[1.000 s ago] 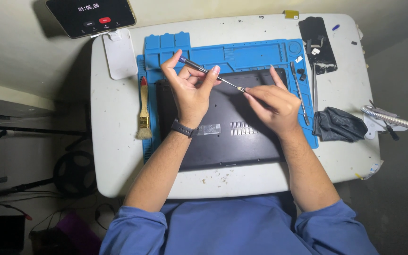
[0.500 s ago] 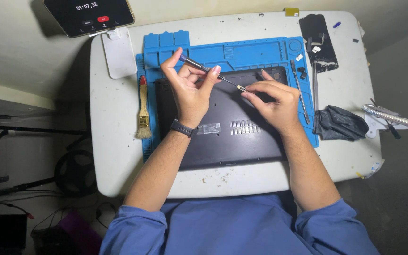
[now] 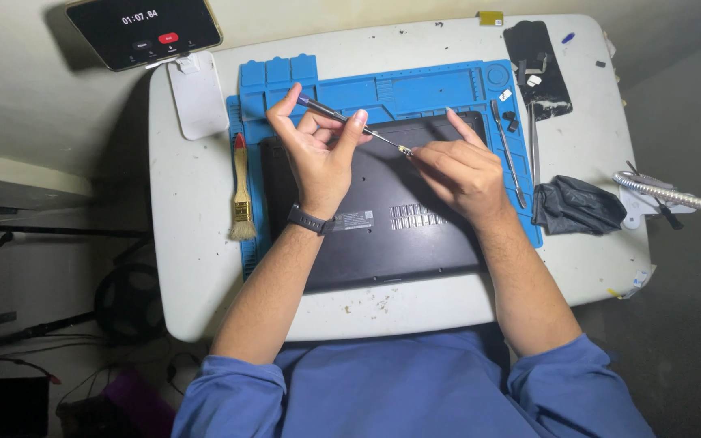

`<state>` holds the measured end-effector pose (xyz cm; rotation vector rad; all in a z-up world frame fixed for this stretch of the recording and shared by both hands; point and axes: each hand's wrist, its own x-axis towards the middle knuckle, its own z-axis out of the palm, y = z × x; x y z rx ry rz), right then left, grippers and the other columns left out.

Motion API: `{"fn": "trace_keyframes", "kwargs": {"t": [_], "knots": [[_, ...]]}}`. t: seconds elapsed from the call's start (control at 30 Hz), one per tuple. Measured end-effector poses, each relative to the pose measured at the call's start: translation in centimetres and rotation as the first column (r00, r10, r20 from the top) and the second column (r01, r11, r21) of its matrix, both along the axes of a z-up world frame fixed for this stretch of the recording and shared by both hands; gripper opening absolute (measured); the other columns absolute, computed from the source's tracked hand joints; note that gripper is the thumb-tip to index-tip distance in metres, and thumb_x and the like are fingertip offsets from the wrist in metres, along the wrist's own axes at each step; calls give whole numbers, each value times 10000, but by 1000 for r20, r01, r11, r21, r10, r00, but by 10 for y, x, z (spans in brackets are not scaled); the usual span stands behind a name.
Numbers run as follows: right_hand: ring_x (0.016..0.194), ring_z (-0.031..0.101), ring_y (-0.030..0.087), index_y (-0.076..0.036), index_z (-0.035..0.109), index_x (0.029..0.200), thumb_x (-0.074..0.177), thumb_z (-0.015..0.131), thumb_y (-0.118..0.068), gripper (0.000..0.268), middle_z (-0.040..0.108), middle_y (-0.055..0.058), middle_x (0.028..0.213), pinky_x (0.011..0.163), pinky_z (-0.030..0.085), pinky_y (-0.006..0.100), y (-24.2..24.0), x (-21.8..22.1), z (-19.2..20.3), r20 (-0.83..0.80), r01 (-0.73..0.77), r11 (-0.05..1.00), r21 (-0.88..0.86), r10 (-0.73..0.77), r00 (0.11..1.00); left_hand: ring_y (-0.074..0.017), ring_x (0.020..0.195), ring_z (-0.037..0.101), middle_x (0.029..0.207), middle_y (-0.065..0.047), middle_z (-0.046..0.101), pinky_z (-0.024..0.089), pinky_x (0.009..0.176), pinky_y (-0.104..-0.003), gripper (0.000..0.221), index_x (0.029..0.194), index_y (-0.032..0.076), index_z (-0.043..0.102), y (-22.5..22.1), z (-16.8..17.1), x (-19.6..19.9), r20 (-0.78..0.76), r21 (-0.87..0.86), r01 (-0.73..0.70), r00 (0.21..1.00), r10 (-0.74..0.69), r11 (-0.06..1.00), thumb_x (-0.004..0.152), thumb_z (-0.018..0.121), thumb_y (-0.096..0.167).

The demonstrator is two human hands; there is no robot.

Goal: The person is using a screwdriver to remove the screws from the back cover of a laptop on a repair bench.

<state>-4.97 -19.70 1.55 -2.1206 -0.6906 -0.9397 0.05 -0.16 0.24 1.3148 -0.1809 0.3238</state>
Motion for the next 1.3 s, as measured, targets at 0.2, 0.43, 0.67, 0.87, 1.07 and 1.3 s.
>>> {"fn": "trace_keyframes", "kwargs": {"t": [0.2, 0.43, 0.67, 0.87, 1.07, 1.3], "knots": [[907, 729, 293, -108, 822, 1006, 954, 839, -117, 56, 795, 64, 970, 995, 530, 469, -46, 15, 0, -209, 92, 992, 81, -73, 975, -219, 877, 769, 976, -131, 577, 738, 798, -370, 796, 1527, 179, 185, 7, 6, 13, 88, 28, -47, 995, 44, 998, 1005, 768, 39], [979, 747, 203, -41, 732, 1181, 1064, 596, -64, 181, 784, 102, 1041, 823, 578, 298, -89, 23, -12, -347, 371, 917, 147, -304, 887, -285, 908, 705, 1030, -237, 650, 712, 818, -398, 675, 1485, 151, 258, -42, 52, 22, 287, 127, 109, 948, -141, 986, 1017, 677, -94], [990, 732, 241, -40, 775, 1096, 950, 531, 93, 314, 776, 101, 1077, 947, 541, 329, -94, 32, -39, -428, 311, 948, 70, -253, 868, -199, 955, 702, 1105, -144, 673, 709, 874, -309, 616, 1538, 143, 286, -103, 39, 54, 341, 379, 303, 833, -436, 875, 1064, 616, -72], [1034, 727, 256, -23, 787, 1055, 846, 479, 172, 421, 771, 118, 1101, 998, 541, 338, -94, 36, -51, -416, 280, 959, 42, -238, 878, -143, 947, 709, 1093, -78, 722, 662, 792, -247, 613, 1550, 209, 316, -113, 35, 64, 235, 518, 340, 826, -513, 785, 1061, 614, -11], [1029, 728, 254, -25, 793, 1032, 833, 490, 174, 414, 772, 114, 1087, 1008, 539, 333, -94, 37, -56, -398, 276, 961, 19, -246, 884, -150, 980, 723, 1126, -74, 725, 678, 809, -253, 603, 1555, 208, 298, -112, 33, 67, 241, 537, 379, 787, -568, 753, 1081, 593, -21], [993, 728, 249, -24, 788, 996, 800, 492, 172, 405, 771, 107, 1055, 952, 546, 335, -96, 38, -60, -373, 282, 959, 32, -250, 894, -206, 1089, 746, 1155, -107, 703, 689, 958, -325, 558, 1537, 233, 348, -114, 36, 65, 245, 556, 468, 697, -674, 687, 1095, 575, -21]]}}
